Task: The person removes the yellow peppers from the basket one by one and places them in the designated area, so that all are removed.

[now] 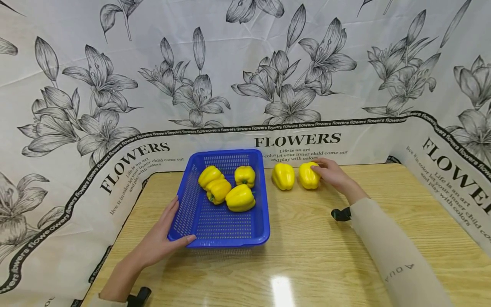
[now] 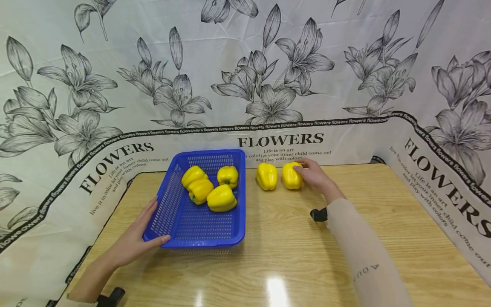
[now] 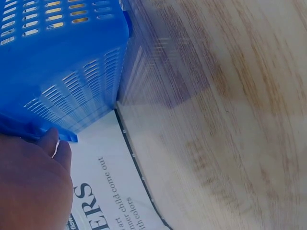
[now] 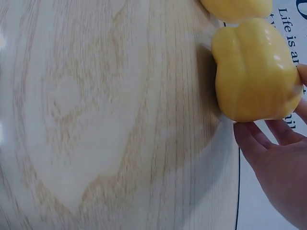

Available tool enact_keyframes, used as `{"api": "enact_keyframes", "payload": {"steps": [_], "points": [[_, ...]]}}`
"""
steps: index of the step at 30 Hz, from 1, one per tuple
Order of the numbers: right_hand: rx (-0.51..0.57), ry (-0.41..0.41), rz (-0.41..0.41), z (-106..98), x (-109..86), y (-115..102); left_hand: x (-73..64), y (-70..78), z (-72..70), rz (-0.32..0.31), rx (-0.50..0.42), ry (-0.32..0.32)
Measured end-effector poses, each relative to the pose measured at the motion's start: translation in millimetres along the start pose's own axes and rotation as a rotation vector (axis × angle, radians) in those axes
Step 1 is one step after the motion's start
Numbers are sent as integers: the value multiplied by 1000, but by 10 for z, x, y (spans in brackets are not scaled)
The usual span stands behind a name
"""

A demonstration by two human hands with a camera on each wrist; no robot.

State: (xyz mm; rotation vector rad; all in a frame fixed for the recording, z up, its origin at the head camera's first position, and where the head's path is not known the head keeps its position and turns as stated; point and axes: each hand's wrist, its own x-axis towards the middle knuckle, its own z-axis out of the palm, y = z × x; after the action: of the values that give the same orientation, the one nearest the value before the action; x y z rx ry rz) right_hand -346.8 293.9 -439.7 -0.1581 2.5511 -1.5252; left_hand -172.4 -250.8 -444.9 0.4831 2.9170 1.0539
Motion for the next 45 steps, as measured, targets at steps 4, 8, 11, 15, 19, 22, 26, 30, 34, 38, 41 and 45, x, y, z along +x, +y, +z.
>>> {"api": "enact_keyframes", "payload": {"steps": [4,8,11,15,19,22,26,30,34,38,41,45], "points": [[-42,18,-11,2,-2,-8,5,16,-3,-1,-2,-1],[-54,25,-2,3,-21,-7,7,23,-6,1,-3,-4],[-48,18,14,3,-48,-9,11,20,-10,5,-1,-6],[-34,4,28,-7,-80,-17,22,15,-15,11,2,-3],[-17,5,37,-26,-109,-36,30,13,-15,14,1,-4],[-17,2,31,-45,-145,-64,31,10,-10,15,0,-5],[-38,-4,26,-69,-206,-110,30,2,-7,11,3,-5],[-80,-5,25,-89,-284,-179,25,-2,-5,1,6,-6],[-145,-2,-5,-115,-371,-253,16,7,-4,-10,7,-7],[-187,4,-20,-136,-441,-304,2,24,-5,-12,6,-3],[-191,6,-29,-133,-489,-346,-6,34,-7,-10,3,-2],[-198,8,-58,-115,-559,-419,-9,37,-8,-10,2,-3]]}}
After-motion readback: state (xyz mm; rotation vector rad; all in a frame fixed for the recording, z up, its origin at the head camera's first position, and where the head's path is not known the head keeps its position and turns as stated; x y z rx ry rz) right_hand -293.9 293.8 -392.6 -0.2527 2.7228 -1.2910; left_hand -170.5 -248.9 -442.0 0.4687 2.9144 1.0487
